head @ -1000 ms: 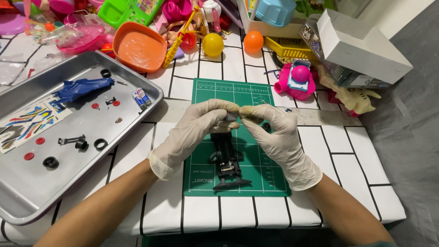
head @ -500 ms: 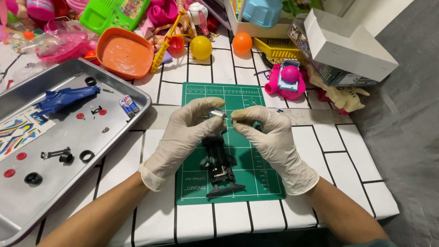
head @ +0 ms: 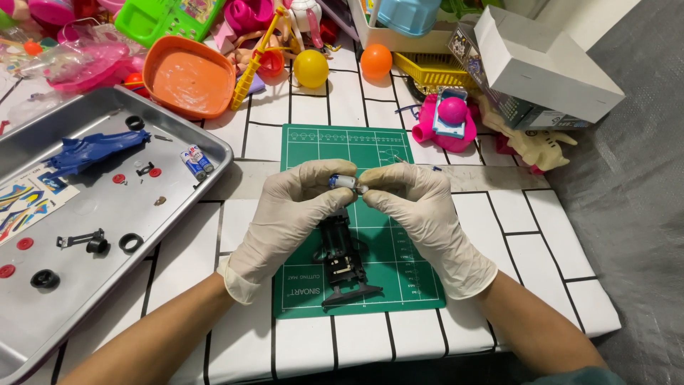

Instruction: Assembling a miniature toy car by precisely placing gears, shafts, and other internal components into the plastic chassis.

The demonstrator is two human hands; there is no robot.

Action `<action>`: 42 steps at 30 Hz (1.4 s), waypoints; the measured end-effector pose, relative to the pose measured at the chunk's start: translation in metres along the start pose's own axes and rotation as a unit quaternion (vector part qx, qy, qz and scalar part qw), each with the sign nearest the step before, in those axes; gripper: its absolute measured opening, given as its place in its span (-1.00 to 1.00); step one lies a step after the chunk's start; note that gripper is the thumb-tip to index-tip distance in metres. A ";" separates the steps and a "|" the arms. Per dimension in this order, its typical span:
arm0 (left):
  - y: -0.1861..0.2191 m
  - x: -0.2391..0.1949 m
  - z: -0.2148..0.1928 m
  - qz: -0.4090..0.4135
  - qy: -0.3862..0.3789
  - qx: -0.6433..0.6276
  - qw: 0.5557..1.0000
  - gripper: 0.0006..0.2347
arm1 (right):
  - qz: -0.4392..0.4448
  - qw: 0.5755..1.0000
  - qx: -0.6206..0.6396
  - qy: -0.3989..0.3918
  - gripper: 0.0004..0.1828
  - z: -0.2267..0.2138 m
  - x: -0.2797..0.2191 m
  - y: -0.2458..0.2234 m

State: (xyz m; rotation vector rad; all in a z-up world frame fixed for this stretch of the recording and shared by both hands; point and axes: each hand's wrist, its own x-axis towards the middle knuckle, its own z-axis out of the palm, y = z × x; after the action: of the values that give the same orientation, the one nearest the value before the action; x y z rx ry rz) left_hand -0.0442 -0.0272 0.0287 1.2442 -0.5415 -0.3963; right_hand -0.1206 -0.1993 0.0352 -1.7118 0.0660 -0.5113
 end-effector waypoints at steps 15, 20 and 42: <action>-0.008 -0.004 0.000 0.063 -0.024 0.031 0.997 -0.77 | -0.023 0.999 0.018 -0.020 -0.76 -0.006 0.000 0.011; -0.010 -0.004 0.000 0.076 -0.042 0.016 0.996 -0.74 | -0.069 0.997 0.012 -0.030 -0.76 -0.009 0.002 0.011; -0.026 -0.004 -0.002 0.116 -0.051 0.048 0.991 -0.86 | -0.122 0.986 -0.084 -0.074 -0.78 -0.006 0.001 0.012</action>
State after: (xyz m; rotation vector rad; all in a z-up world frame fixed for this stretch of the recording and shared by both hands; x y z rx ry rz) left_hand -0.0459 -0.0302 0.0030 1.2420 -0.7916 -0.2406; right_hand -0.1186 -0.2074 0.0252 -1.9304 -0.2158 -0.5697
